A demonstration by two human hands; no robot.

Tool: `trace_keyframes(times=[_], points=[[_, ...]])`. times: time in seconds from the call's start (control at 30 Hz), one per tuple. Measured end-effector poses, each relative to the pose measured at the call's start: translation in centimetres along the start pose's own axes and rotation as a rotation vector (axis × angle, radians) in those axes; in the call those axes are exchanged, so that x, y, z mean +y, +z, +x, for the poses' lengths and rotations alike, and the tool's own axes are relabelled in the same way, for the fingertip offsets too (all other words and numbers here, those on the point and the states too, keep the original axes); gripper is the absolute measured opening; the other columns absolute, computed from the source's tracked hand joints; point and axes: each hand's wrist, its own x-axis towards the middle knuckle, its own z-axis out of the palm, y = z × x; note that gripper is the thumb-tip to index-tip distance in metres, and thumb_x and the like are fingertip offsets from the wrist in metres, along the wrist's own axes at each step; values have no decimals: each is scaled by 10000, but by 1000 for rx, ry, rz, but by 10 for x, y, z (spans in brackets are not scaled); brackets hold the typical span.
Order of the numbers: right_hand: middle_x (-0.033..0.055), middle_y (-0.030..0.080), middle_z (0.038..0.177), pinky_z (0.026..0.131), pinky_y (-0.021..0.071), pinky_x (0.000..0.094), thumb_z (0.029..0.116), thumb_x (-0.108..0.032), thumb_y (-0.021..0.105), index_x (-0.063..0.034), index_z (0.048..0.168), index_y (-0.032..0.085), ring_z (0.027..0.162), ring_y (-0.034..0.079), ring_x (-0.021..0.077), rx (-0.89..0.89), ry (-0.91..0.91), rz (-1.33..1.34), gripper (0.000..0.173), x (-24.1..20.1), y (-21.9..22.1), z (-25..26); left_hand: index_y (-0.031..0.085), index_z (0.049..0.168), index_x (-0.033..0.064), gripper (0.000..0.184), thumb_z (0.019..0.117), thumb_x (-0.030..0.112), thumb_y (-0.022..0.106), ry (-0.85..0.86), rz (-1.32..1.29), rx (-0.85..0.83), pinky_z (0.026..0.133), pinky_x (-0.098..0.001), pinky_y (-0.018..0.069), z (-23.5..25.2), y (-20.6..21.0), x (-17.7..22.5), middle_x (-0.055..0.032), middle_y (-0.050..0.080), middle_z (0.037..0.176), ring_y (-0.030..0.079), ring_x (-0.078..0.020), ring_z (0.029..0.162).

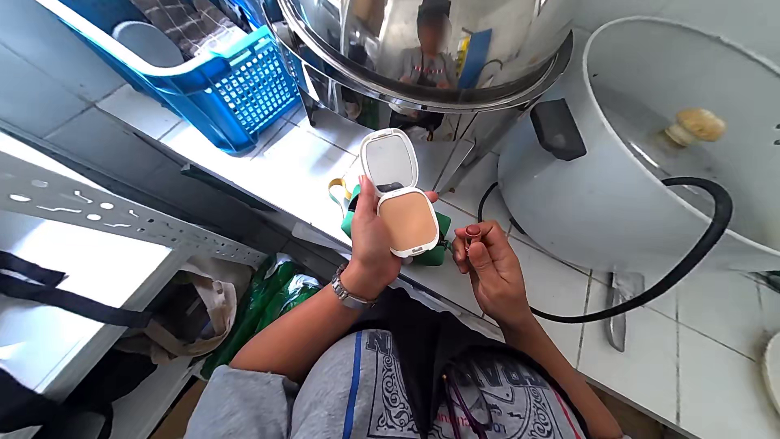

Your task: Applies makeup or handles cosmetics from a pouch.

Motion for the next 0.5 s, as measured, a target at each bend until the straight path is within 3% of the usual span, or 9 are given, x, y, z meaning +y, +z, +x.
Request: trace_keyframes(times=[0.17,0.3,0.43,0.5], points=[[-135,581,882,717,473,115,1092,-234,491,-180,1116,538,784,548,-61,-32,-21,-16,76,-2,0,1,625,1184,166,706,1052,653,132,-5,6,1,700,-313,619,-2,2,0,-91,765,997,753,-179,878],[-133,657,1018,722,488,118,1076,-364,500,-243,1316,493,843,596,-51,-215,22,112,269,-38,-9,3,630,1172,161,666,1067,621,159,8,29,-88,693,-316,621,-9,5,4,-94,758,959,749,-180,843],[-79,698,1056,672,535,124,1005,-285,642,-235,1231,604,840,660,-4,-265,-26,284,235,-90,-15,0,649,1194,160,663,1071,585,154,94,84,-269,752,-318,618,-21,11,10,-87,754,968,739,-172,879],[-48,741,1083,696,587,148,997,-229,672,-194,1252,645,864,713,28,-299,-69,400,259,-108,-15,1,665,1164,162,631,1060,605,228,141,70,-349,789,-313,615,-26,15,12,-74,757,970,739,-160,900]])
